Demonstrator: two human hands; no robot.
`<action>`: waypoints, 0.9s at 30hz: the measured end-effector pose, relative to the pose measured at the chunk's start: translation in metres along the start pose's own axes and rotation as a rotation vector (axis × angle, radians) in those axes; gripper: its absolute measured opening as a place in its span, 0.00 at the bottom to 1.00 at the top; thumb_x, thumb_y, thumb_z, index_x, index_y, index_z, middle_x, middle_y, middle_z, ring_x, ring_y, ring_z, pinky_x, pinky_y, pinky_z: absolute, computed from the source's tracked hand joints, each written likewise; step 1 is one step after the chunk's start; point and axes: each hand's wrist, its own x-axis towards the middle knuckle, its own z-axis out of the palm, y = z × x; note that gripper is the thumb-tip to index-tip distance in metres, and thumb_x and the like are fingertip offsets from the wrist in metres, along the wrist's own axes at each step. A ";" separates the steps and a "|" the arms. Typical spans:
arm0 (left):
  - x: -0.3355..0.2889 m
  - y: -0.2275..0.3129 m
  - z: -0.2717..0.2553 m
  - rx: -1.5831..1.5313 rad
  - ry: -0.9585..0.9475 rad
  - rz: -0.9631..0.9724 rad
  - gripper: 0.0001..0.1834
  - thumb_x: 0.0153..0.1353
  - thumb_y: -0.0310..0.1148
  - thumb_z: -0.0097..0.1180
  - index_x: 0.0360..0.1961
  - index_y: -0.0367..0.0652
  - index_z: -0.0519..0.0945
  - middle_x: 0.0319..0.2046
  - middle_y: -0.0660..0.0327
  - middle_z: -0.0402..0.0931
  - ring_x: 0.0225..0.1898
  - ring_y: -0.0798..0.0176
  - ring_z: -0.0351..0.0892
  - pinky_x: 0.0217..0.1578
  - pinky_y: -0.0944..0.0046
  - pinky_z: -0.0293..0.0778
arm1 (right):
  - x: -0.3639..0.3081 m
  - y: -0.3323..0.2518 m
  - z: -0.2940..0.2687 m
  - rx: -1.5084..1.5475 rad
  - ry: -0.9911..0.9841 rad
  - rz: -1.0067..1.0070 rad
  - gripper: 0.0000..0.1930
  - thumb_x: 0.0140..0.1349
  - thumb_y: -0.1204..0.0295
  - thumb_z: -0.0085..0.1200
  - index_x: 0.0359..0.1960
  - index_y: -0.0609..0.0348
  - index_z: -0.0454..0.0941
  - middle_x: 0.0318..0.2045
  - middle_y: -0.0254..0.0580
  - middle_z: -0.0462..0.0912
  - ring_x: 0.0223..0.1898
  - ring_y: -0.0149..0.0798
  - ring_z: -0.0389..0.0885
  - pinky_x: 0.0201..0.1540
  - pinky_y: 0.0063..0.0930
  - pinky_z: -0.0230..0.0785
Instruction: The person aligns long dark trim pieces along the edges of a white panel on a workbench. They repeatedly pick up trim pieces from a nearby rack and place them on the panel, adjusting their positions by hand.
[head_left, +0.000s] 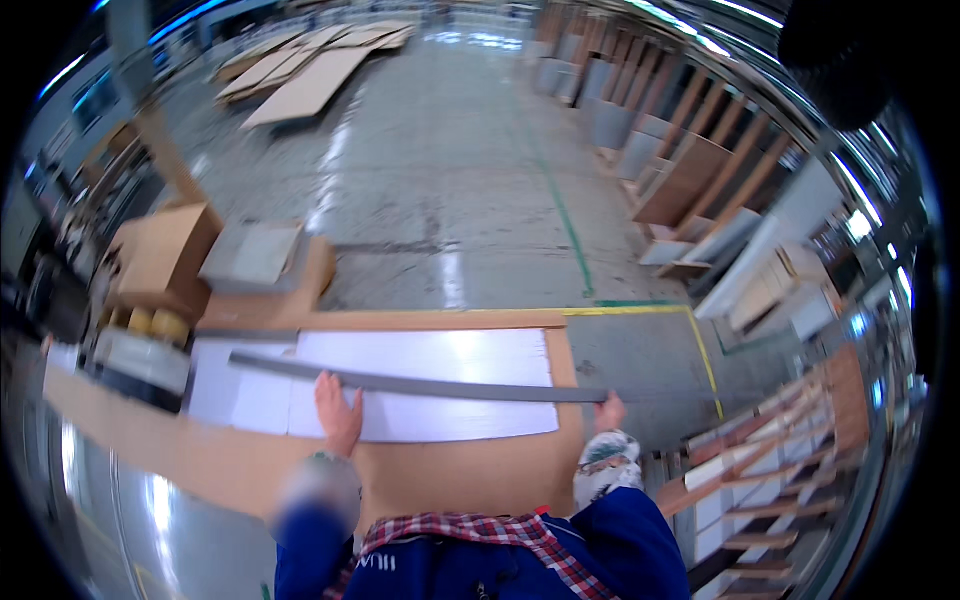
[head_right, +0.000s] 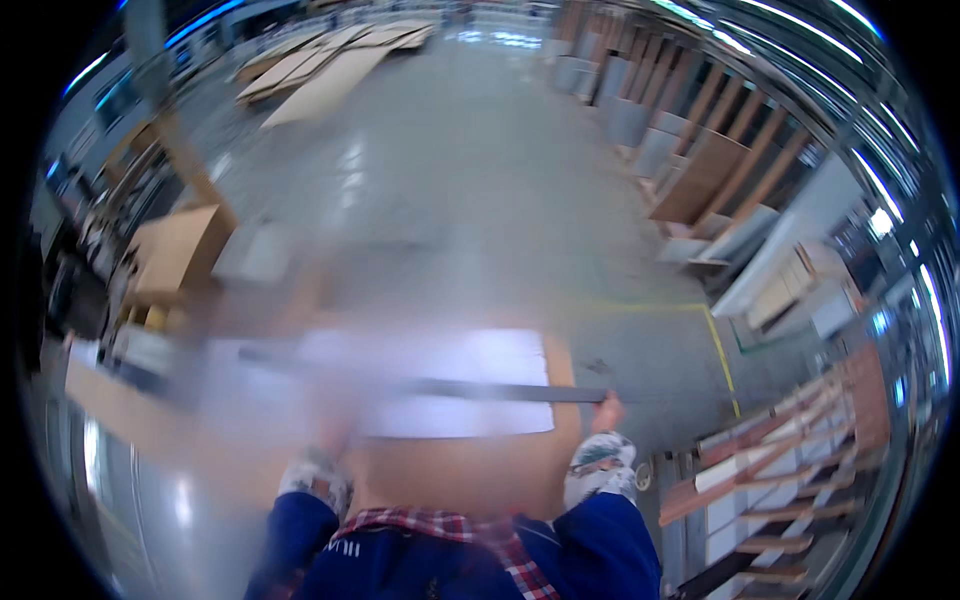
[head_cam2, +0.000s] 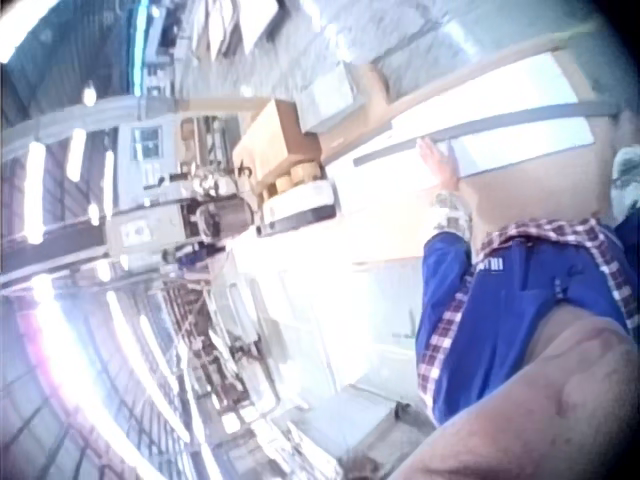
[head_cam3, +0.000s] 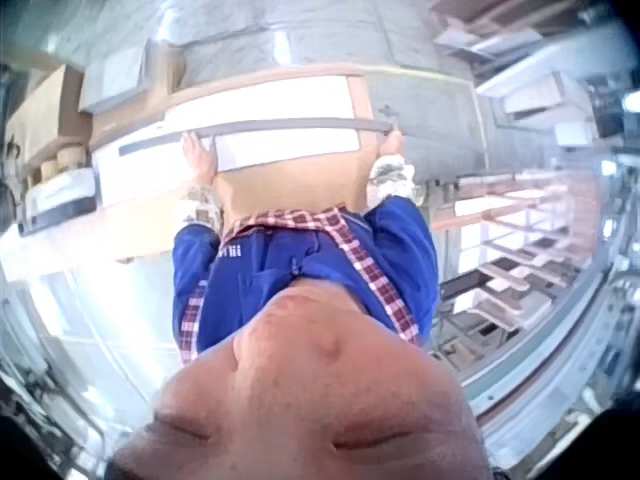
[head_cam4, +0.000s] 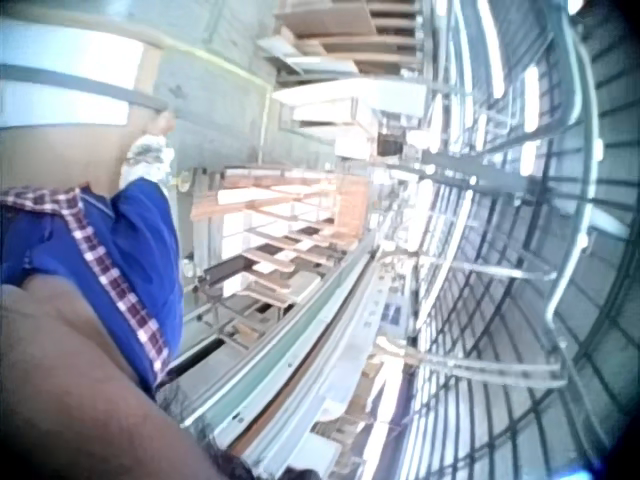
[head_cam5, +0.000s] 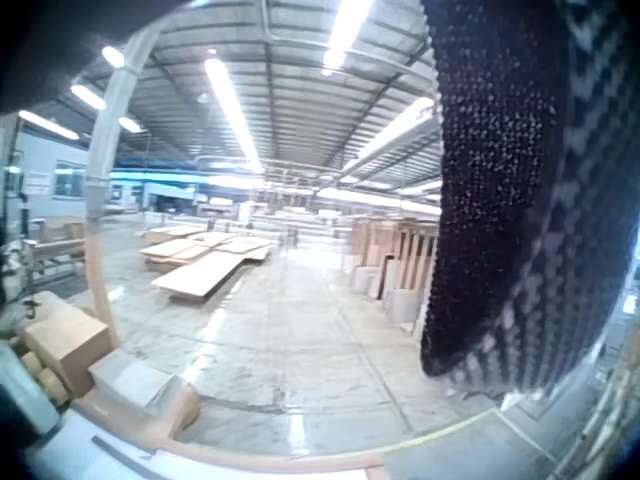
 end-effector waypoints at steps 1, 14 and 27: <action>-0.001 0.004 0.002 -0.025 0.003 0.008 0.31 0.55 0.42 0.55 0.53 0.29 0.66 0.59 0.41 0.57 0.62 0.43 0.54 0.62 0.51 0.50 | 0.017 -0.003 -0.024 -0.642 -0.030 -0.627 0.11 0.58 0.68 0.52 0.38 0.62 0.72 0.33 0.41 0.75 0.36 0.38 0.75 0.33 0.35 0.71; 0.020 0.039 0.007 0.238 -0.127 0.023 0.31 0.57 0.42 0.50 0.55 0.29 0.64 0.61 0.42 0.55 0.63 0.45 0.53 0.63 0.53 0.49 | 0.116 -0.060 -0.058 -1.435 -0.226 -1.067 0.17 0.44 0.65 0.58 0.33 0.66 0.75 0.30 0.57 0.76 0.34 0.60 0.75 0.35 0.44 0.68; 0.038 0.043 0.013 -0.126 -0.192 -0.141 0.30 0.57 0.42 0.49 0.54 0.28 0.65 0.61 0.42 0.55 0.63 0.45 0.53 0.62 0.54 0.50 | 0.167 -0.059 -0.006 -1.456 -0.324 -1.085 0.11 0.64 0.74 0.40 0.39 0.68 0.75 0.31 0.42 0.77 0.33 0.37 0.75 0.34 0.27 0.69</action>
